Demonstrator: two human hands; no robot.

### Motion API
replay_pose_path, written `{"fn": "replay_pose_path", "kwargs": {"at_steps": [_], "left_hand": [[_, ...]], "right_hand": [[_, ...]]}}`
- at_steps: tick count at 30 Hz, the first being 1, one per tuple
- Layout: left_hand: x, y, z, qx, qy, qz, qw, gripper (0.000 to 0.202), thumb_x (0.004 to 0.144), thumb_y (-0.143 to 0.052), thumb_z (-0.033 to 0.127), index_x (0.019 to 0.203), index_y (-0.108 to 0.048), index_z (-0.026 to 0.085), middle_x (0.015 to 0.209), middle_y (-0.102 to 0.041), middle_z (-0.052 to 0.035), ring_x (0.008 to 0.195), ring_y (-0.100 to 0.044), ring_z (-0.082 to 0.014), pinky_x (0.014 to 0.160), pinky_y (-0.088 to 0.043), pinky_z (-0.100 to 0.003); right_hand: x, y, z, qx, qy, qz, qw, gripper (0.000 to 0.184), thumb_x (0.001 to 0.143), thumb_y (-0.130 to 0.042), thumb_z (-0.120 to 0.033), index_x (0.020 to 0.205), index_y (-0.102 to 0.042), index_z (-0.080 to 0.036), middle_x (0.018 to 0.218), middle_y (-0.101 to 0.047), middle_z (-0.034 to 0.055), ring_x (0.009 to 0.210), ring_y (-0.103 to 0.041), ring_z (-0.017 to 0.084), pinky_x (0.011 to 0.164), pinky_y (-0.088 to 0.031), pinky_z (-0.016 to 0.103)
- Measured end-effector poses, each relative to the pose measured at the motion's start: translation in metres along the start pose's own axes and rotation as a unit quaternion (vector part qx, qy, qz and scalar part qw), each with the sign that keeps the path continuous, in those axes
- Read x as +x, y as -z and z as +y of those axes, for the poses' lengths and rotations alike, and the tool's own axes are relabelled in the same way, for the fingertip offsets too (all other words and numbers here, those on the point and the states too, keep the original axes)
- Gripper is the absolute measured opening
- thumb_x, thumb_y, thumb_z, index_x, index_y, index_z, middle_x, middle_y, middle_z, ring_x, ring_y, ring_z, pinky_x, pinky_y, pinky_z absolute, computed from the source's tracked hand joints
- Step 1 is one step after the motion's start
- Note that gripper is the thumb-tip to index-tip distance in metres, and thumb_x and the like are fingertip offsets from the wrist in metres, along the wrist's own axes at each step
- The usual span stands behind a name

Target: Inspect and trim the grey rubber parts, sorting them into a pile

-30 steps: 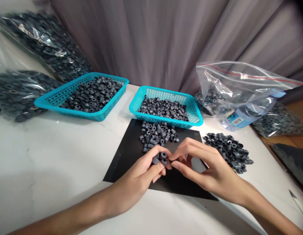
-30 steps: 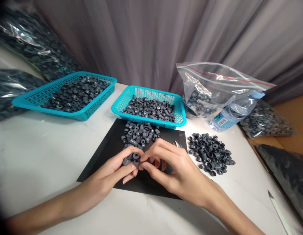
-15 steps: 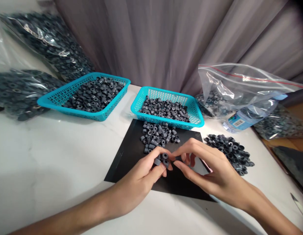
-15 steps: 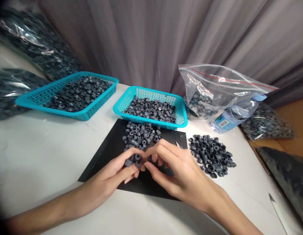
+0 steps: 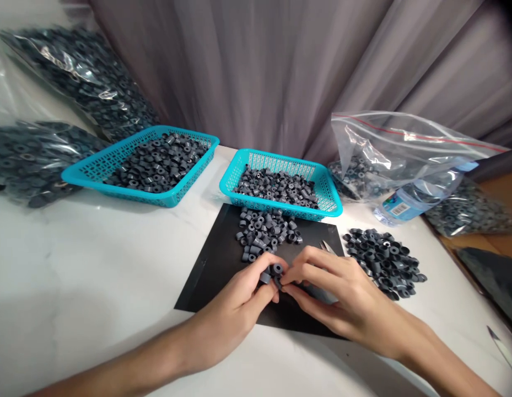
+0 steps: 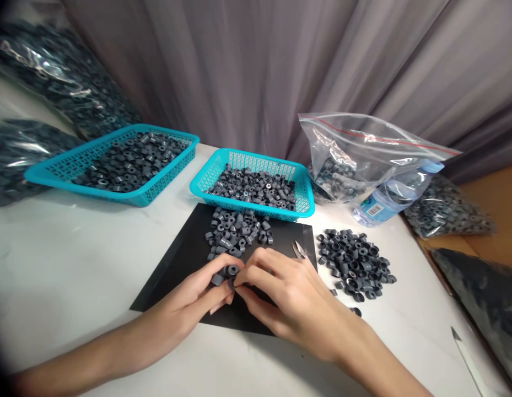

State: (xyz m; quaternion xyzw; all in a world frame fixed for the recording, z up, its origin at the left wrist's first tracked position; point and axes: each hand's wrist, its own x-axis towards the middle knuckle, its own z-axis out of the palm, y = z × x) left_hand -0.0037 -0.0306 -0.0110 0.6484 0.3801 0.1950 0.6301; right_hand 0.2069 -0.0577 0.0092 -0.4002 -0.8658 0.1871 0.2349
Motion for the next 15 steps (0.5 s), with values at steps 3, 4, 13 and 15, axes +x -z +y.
{"fn": "replay_pose_path", "kwargs": {"at_steps": [3,4,13,15], "left_hand": [[0.001,-0.003,-0.004,-0.002,0.008,0.007,1.0,0.016,0.099,-0.042,0.03,0.11,-0.053,0.024,0.085,-0.054,0.0018,0.083,-0.048,-0.0169,0.082,-0.035,-0.031],[0.0,-0.003,-0.005,-0.008,0.011,0.007,1.0,0.016,0.099,-0.043,0.03,0.11,-0.053,0.024,0.084,-0.054,0.0017,0.082,-0.048,-0.0169,0.081,-0.035,-0.032],[0.0,-0.003,0.001,-0.083,0.039,-0.016,0.996,0.019,0.097,-0.044,0.029,0.112,-0.054,0.024,0.08,-0.048,0.0035,0.073,-0.04,-0.014,0.072,-0.034,-0.028],[0.0,-0.002,0.002,-0.091,0.049,-0.025,0.994,0.016,0.097,-0.043,0.028,0.109,-0.053,0.023,0.078,-0.046,0.0041,0.071,-0.038,-0.0134,0.071,-0.032,-0.029]], "right_hand": [[0.001,-0.004,-0.001,-0.033,-0.004,-0.011,0.999,0.015,0.102,-0.046,-0.019,0.102,-0.061,-0.019,0.094,-0.062,0.0066,0.081,-0.059,0.016,0.065,-0.044,0.028],[0.002,-0.003,-0.001,-0.034,-0.007,-0.014,0.999,0.015,0.102,-0.045,-0.02,0.101,-0.06,-0.019,0.093,-0.062,0.0065,0.08,-0.058,0.016,0.064,-0.044,0.028],[-0.002,0.024,-0.005,0.066,-0.048,0.01,0.997,0.015,0.097,-0.057,-0.018,0.11,-0.058,-0.024,0.102,-0.063,0.0034,0.084,-0.058,0.014,0.073,-0.049,0.027],[-0.001,0.021,-0.004,0.08,-0.049,0.017,0.995,0.016,0.097,-0.057,-0.019,0.112,-0.058,-0.024,0.106,-0.063,0.0048,0.088,-0.058,0.015,0.074,-0.051,0.027]]}}
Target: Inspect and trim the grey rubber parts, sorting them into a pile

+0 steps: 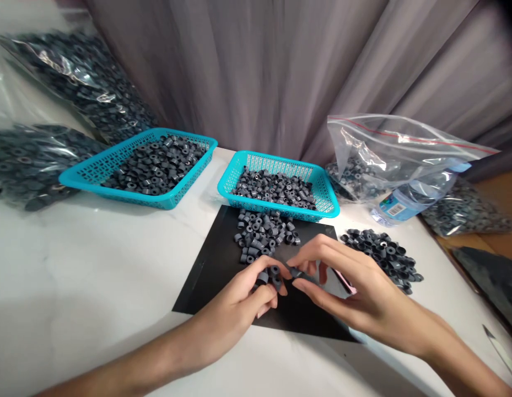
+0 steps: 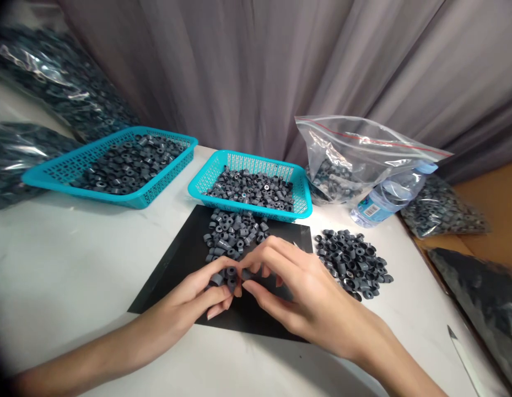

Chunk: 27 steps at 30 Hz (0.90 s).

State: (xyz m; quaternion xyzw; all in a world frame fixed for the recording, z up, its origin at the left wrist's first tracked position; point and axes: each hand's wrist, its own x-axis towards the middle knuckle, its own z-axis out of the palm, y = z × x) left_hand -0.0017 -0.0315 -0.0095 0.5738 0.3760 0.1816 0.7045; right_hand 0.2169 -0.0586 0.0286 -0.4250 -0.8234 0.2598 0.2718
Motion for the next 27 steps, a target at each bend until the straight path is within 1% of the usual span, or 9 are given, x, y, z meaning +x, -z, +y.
{"fn": "replay_pose_path", "kwargs": {"at_steps": [5,9,11,13,15,17,19,24,27], "left_hand": [[0.001,0.002,0.001,-0.016,-0.003,-0.015,1.0,0.012,0.095,-0.043,0.025,0.101,-0.052,0.021,0.075,-0.043,0.0044,0.069,-0.036,-0.0132,0.069,-0.03,-0.031],[0.002,0.002,0.003,-0.053,0.011,-0.023,0.998,0.01,0.093,-0.046,0.021,0.1,-0.052,0.02,0.074,-0.042,0.0047,0.067,-0.034,-0.0123,0.066,-0.027,-0.031],[0.002,0.003,0.004,-0.072,0.017,-0.025,0.997,0.01,0.092,-0.048,0.02,0.1,-0.053,0.02,0.076,-0.044,0.0042,0.067,-0.033,-0.0118,0.065,-0.026,-0.031],[0.003,0.002,0.004,-0.105,0.018,-0.028,0.994,0.009,0.092,-0.05,0.023,0.1,-0.054,0.019,0.083,-0.048,0.0022,0.07,-0.036,-0.0119,0.067,-0.027,-0.031],[0.004,0.001,0.005,-0.154,0.01,-0.028,0.988,0.014,0.095,-0.049,0.03,0.101,-0.055,0.018,0.09,-0.05,-0.001,0.076,-0.039,-0.0133,0.069,-0.029,-0.032],[0.005,0.0,0.005,-0.198,0.006,-0.029,0.98,0.023,0.098,-0.044,0.037,0.099,-0.054,0.017,0.092,-0.051,-0.0029,0.079,-0.041,-0.0149,0.07,-0.03,-0.032],[0.006,-0.001,0.005,-0.218,0.005,-0.029,0.975,0.027,0.1,-0.04,0.039,0.096,-0.054,0.016,0.09,-0.051,-0.0032,0.079,-0.042,-0.0152,0.07,-0.03,-0.032],[0.005,0.0,0.005,-0.202,-0.006,-0.029,0.979,0.022,0.1,-0.042,0.032,0.1,-0.057,0.016,0.09,-0.053,-0.0027,0.078,-0.043,-0.0143,0.07,-0.03,-0.031],[0.004,0.001,0.004,-0.172,-0.003,-0.02,0.985,0.022,0.099,-0.045,0.033,0.104,-0.059,0.017,0.089,-0.053,-0.0018,0.077,-0.042,-0.0137,0.07,-0.029,-0.031]], "right_hand": [[0.003,-0.013,0.007,0.013,0.001,0.011,1.0,0.019,0.098,-0.054,-0.016,0.113,-0.062,-0.024,0.11,-0.059,0.0084,0.098,-0.059,0.019,0.075,-0.054,0.03],[0.004,-0.016,0.012,0.033,-0.001,0.024,0.999,0.02,0.097,-0.054,-0.014,0.109,-0.065,-0.026,0.115,-0.058,0.0083,0.102,-0.059,0.019,0.08,-0.054,0.03],[0.004,-0.016,0.013,0.057,-0.003,0.026,0.998,0.019,0.098,-0.053,-0.015,0.107,-0.066,-0.025,0.113,-0.06,0.007,0.102,-0.06,0.018,0.084,-0.054,0.03],[0.004,-0.016,0.014,0.074,-0.001,0.033,0.997,0.017,0.098,-0.054,-0.014,0.107,-0.065,-0.024,0.109,-0.062,0.0052,0.099,-0.061,0.017,0.086,-0.053,0.03],[0.004,-0.017,0.014,0.083,-0.007,0.043,0.996,0.017,0.098,-0.056,-0.015,0.109,-0.064,-0.024,0.107,-0.064,0.0039,0.094,-0.062,0.015,0.083,-0.052,0.029],[0.004,-0.019,0.013,0.084,-0.02,0.053,0.995,0.017,0.097,-0.057,-0.017,0.112,-0.062,-0.024,0.103,-0.065,0.0032,0.089,-0.062,0.014,0.078,-0.052,0.027],[0.004,-0.02,0.013,0.081,-0.031,0.058,0.995,0.016,0.097,-0.058,-0.018,0.111,-0.062,-0.023,0.101,-0.066,0.0029,0.086,-0.062,0.014,0.076,-0.052,0.027],[0.004,-0.017,0.015,0.075,-0.037,0.069,0.994,0.011,0.096,-0.062,-0.023,0.107,-0.065,-0.023,0.1,-0.066,0.0031,0.085,-0.061,0.014,0.076,-0.051,0.027],[0.002,-0.013,0.013,0.084,-0.041,0.074,0.993,0.012,0.095,-0.064,-0.023,0.107,-0.065,-0.024,0.102,-0.066,0.0026,0.084,-0.061,0.014,0.076,-0.052,0.027]]}}
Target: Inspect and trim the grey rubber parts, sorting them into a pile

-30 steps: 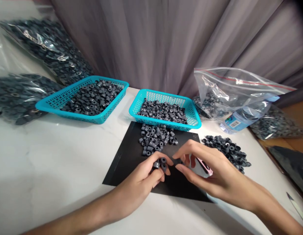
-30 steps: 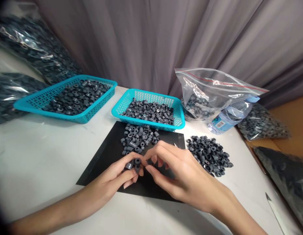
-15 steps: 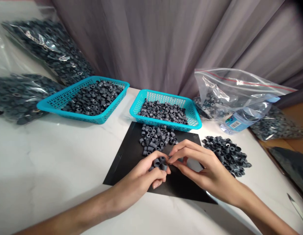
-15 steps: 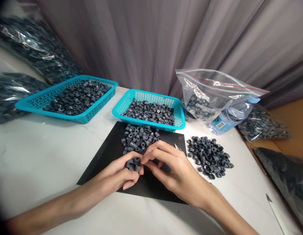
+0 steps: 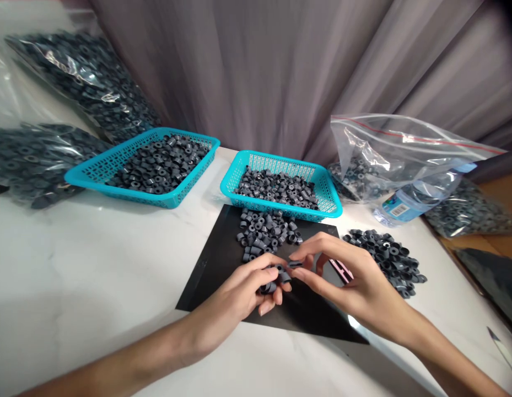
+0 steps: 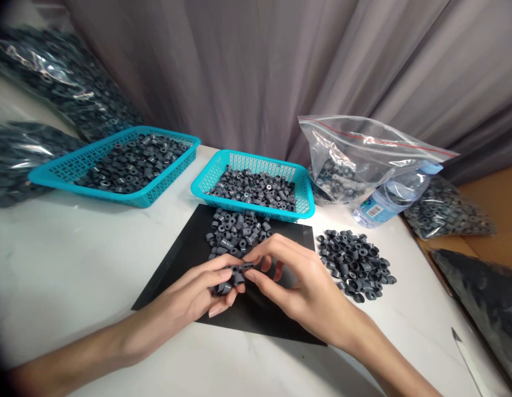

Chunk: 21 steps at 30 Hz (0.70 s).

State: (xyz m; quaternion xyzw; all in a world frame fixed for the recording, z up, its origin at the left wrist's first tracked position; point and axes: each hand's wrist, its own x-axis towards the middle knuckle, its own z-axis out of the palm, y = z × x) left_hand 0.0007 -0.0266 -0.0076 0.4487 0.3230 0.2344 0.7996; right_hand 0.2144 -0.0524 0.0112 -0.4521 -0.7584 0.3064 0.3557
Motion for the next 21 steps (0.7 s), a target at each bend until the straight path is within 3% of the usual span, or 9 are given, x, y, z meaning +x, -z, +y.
{"fn": "replay_pose_path", "kwargs": {"at_steps": [5,10,17,21], "left_hand": [[-0.002,0.002,-0.002,0.036,-0.006,0.001,0.999,0.027,0.1,-0.044,0.037,0.112,-0.061,0.021,0.083,-0.049,0.0006,0.077,-0.041,-0.0143,0.074,-0.03,-0.033],[-0.003,0.002,-0.002,0.052,-0.013,0.008,0.999,0.029,0.101,-0.043,0.041,0.113,-0.063,0.024,0.088,-0.05,0.0012,0.075,-0.038,-0.0132,0.076,-0.031,-0.032],[0.0,-0.004,0.0,-0.019,-0.017,-0.001,1.0,0.027,0.101,-0.042,0.034,0.103,-0.065,0.02,0.101,-0.054,-0.0023,0.081,-0.04,-0.0139,0.069,-0.031,-0.03],[-0.001,-0.003,-0.001,-0.07,-0.001,0.008,0.998,0.021,0.1,-0.048,0.033,0.101,-0.064,0.02,0.094,-0.05,-0.0011,0.079,-0.04,-0.0125,0.067,-0.031,-0.028]], "right_hand": [[-0.002,0.0,-0.007,0.01,0.024,-0.029,0.999,0.013,0.093,-0.067,-0.022,0.106,-0.066,-0.025,0.101,-0.064,0.0017,0.088,-0.06,0.014,0.074,-0.051,0.025],[-0.006,-0.012,-0.008,-0.036,0.049,-0.056,0.997,0.016,0.095,-0.064,-0.021,0.111,-0.064,-0.023,0.11,-0.06,0.0041,0.101,-0.058,0.016,0.087,-0.049,0.029],[-0.006,-0.017,-0.007,-0.018,0.017,-0.029,0.999,0.024,0.093,-0.068,-0.03,0.116,-0.061,-0.025,0.1,-0.06,0.0014,0.083,-0.056,0.014,0.074,-0.048,0.026],[-0.002,-0.014,-0.003,-0.004,-0.027,0.02,0.999,0.014,0.098,-0.06,-0.031,0.11,-0.064,-0.027,0.096,-0.06,0.0007,0.081,-0.056,0.014,0.073,-0.047,0.027]]}}
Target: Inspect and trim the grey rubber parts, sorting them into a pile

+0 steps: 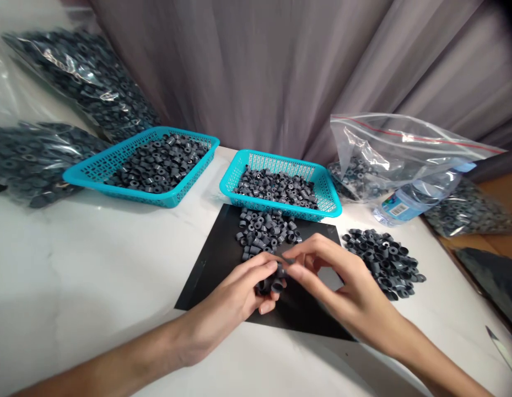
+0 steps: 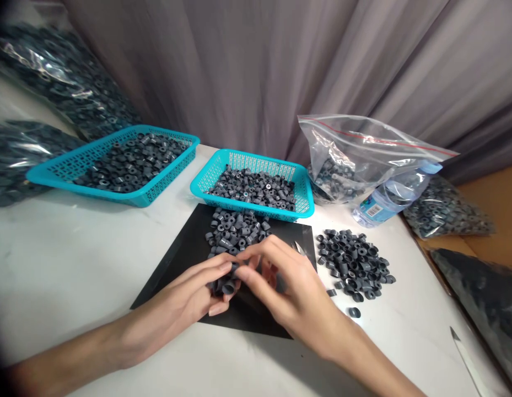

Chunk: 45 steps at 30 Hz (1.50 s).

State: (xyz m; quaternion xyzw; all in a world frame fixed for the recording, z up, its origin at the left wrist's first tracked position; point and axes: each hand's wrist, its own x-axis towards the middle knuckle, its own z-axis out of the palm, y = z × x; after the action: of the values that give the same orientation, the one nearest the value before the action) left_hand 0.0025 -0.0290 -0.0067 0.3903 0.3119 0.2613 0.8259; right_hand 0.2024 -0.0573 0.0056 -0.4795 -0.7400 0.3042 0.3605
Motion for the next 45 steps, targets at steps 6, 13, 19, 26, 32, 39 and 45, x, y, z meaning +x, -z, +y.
{"fn": "replay_pose_path", "kwargs": {"at_steps": [6,13,19,26,32,39,45], "left_hand": [[-0.001,-0.001,0.002,-0.037,0.056,-0.016,0.998,0.019,0.098,-0.054,0.036,0.102,-0.061,0.018,0.087,-0.048,-0.0001,0.071,-0.044,-0.0108,0.065,-0.034,-0.028],[-0.003,0.001,-0.001,0.002,0.084,-0.029,0.996,0.033,0.096,-0.059,0.041,0.12,-0.056,0.019,0.087,-0.05,0.002,0.073,-0.045,-0.0086,0.075,-0.036,-0.028],[-0.004,0.0,0.001,-0.001,0.091,-0.047,0.995,0.027,0.097,-0.057,0.04,0.111,-0.058,0.017,0.087,-0.051,0.001,0.075,-0.047,-0.0093,0.078,-0.036,-0.03],[-0.002,0.003,0.005,0.007,0.095,-0.033,0.995,0.023,0.096,-0.057,0.04,0.106,-0.059,0.018,0.086,-0.05,0.0017,0.074,-0.047,-0.0103,0.076,-0.035,-0.029],[-0.004,0.002,0.006,0.037,0.095,-0.025,0.995,0.025,0.097,-0.053,0.04,0.103,-0.058,0.017,0.089,-0.05,0.0001,0.075,-0.045,-0.0117,0.077,-0.033,-0.03],[-0.003,0.004,0.004,0.194,0.056,-0.011,0.979,0.023,0.101,-0.041,0.042,0.098,-0.052,0.022,0.077,-0.043,0.0041,0.071,-0.038,-0.0129,0.072,-0.03,-0.03],[-0.004,0.0,0.005,0.248,0.056,-0.007,0.967,0.036,0.1,-0.033,0.055,0.095,-0.049,0.023,0.075,-0.037,0.0046,0.072,-0.034,-0.0141,0.071,-0.029,-0.03]], "right_hand": [[0.006,0.002,0.01,0.042,-0.045,-0.041,0.997,0.021,0.099,-0.057,-0.035,0.116,-0.068,-0.03,0.105,-0.06,0.0027,0.091,-0.058,0.015,0.076,-0.049,0.028],[0.009,0.009,0.009,0.096,-0.052,-0.106,0.988,0.017,0.099,-0.059,-0.033,0.108,-0.072,-0.028,0.104,-0.06,0.0016,0.094,-0.059,0.015,0.084,-0.048,0.029],[0.008,0.013,0.009,0.121,-0.07,-0.12,0.983,0.008,0.094,-0.066,-0.03,0.097,-0.067,-0.022,0.098,-0.062,0.001,0.088,-0.059,0.014,0.077,-0.048,0.028],[0.01,0.013,0.009,0.226,-0.112,-0.048,0.967,0.015,0.091,-0.068,-0.033,0.094,-0.065,-0.019,0.094,-0.064,0.0041,0.082,-0.061,0.015,0.065,-0.053,0.025],[0.002,0.01,0.013,0.295,-0.131,-0.001,0.947,0.018,0.088,-0.072,-0.031,0.098,-0.065,-0.019,0.084,-0.062,0.0019,0.072,-0.061,0.013,0.058,-0.055,0.024],[-0.027,-0.017,0.027,0.368,-0.158,0.012,0.916,0.017,0.089,-0.072,-0.029,0.102,-0.073,-0.019,0.078,-0.067,0.0012,0.063,-0.062,0.01,0.056,-0.058,0.022],[-0.026,-0.02,0.023,0.396,-0.13,0.02,0.909,0.022,0.085,-0.077,-0.025,0.106,-0.074,-0.021,0.086,-0.068,0.0021,0.066,-0.064,0.011,0.056,-0.06,0.023]]}}
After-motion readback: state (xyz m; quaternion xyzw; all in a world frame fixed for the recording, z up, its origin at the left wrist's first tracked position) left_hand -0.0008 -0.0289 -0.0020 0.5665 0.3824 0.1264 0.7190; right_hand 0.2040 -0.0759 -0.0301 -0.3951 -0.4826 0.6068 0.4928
